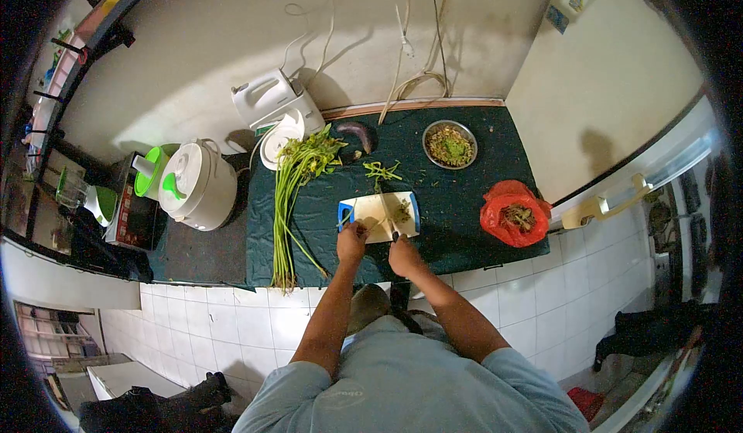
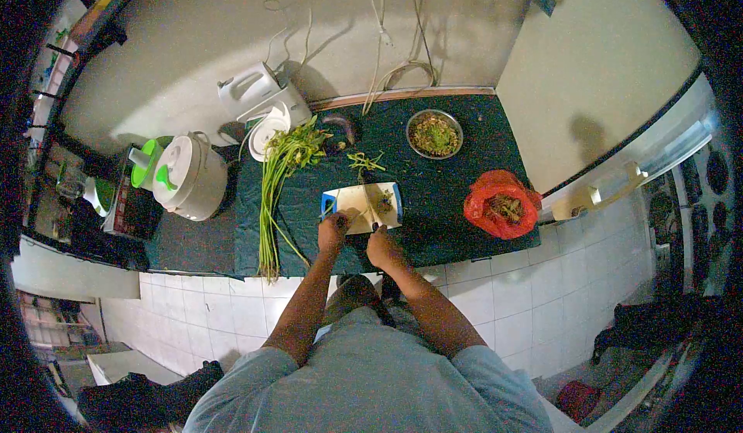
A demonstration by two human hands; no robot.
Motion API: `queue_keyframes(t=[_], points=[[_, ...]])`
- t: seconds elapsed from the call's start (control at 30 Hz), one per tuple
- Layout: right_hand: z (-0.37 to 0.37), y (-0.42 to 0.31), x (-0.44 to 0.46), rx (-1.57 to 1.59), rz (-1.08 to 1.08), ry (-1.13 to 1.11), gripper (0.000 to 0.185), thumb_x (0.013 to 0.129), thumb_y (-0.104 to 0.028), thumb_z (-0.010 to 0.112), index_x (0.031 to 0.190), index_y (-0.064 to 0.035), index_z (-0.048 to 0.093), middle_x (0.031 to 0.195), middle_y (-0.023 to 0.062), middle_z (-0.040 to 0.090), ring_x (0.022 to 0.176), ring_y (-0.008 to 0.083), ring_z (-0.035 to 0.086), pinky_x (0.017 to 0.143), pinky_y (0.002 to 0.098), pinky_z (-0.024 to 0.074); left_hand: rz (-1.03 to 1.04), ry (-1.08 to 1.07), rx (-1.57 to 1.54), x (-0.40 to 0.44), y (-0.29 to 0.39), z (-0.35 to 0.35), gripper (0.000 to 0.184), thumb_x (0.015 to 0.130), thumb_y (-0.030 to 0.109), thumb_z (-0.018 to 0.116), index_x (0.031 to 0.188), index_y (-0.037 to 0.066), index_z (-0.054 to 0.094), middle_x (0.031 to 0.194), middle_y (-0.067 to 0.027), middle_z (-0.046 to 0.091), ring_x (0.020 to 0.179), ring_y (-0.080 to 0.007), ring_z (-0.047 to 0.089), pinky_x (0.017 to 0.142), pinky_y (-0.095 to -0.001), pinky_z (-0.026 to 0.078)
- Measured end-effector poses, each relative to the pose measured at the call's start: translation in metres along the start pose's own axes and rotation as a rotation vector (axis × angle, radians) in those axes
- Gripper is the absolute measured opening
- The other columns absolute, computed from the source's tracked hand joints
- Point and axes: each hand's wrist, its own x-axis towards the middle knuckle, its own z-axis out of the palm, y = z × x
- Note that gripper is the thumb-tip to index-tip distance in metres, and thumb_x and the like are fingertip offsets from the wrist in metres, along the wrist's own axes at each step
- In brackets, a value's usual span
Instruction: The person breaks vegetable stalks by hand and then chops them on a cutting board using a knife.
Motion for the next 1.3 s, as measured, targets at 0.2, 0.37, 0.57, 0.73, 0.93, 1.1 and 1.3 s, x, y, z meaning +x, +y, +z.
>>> queue_keyframes(t=[0.2,0.37,0.57,0.73,0.93,1.1,1.3], points=[[-0.029,-0.018,-0.012,0.026,0.109,-0.107,0.044,0.094,-0.018,0.045,0.118,0.0175,0.034,0.084,0.0304,0.063,0.077,0.0433,0.064,0.067,0.0502,0.0524,0.097,0.069,0.264,-0.018,0.020,-0.003,0.014,0.082,0.015,0.063,0.093,0.008,0.068,0.095,-0.0099,0.064,0.092,-0.0314,0.061,0.075,-0.0438,0.051],[-0.043,-0.027,0.004,0.008,0.137,-0.103,0.041,0.089,-0.014,0.046,0.113,0.0192,0.039,0.088,0.0317,0.063,0.082,0.0421,0.065,0.071,0.0497,0.0522,0.216,0.088,0.358,-0.028,0.022,-0.005,0.016,0.081,0.012,0.058,0.093,0.010,0.068,0.098,-0.0072,0.063,0.093,-0.0298,0.059,0.076,-0.0419,0.052],[-0.025,-0.009,-0.010,0.102,0.156,-0.104,0.039,0.094,-0.018,0.045,0.114,0.0144,0.038,0.087,0.0298,0.062,0.077,0.0444,0.064,0.067,0.0501,0.0521,0.387,0.181,0.451,-0.032,0.010,-0.013,0.021,0.080,0.010,0.057,0.095,0.014,0.071,0.098,-0.0042,0.063,0.093,-0.0273,0.059,0.077,-0.0388,0.052],[-0.027,-0.009,0.023,-0.040,0.118,-0.137,0.039,0.095,-0.017,0.044,0.115,0.0149,0.036,0.088,0.0323,0.062,0.079,0.0442,0.064,0.069,0.0484,0.0536,-0.095,0.070,0.344,-0.016,0.024,-0.017,0.016,0.078,0.015,0.064,0.091,0.013,0.073,0.089,-0.0093,0.069,0.083,-0.0306,0.066,0.072,-0.0404,0.054],[-0.019,-0.019,-0.006,0.100,0.166,-0.087,0.042,0.096,-0.019,0.042,0.118,0.0154,0.036,0.087,0.0319,0.062,0.077,0.0442,0.064,0.067,0.0497,0.0530,-0.083,-0.076,0.065,0.003,0.003,-0.026,0.020,0.074,0.018,0.072,0.092,0.011,0.072,0.086,-0.0112,0.071,0.080,-0.0273,0.069,0.070,-0.0386,0.054],[0.014,0.010,0.038,-0.127,-0.031,-0.077,0.038,0.093,-0.017,0.046,0.113,0.0142,0.037,0.083,0.0319,0.061,0.077,0.0455,0.064,0.068,0.0504,0.0525,-0.059,-0.100,0.158,0.006,0.000,-0.024,0.018,0.075,0.021,0.071,0.090,0.011,0.072,0.086,-0.0113,0.071,0.082,-0.0291,0.068,0.072,-0.0399,0.054],[-0.011,-0.022,-0.004,0.082,0.098,-0.050,0.036,0.094,-0.017,0.045,0.113,0.0127,0.037,0.080,0.0305,0.062,0.077,0.0462,0.063,0.068,0.0522,0.0514,-0.037,-0.096,0.228,0.002,0.002,-0.023,0.018,0.077,0.022,0.068,0.090,0.011,0.071,0.090,-0.0117,0.069,0.083,-0.0329,0.067,0.073,-0.0429,0.054]])
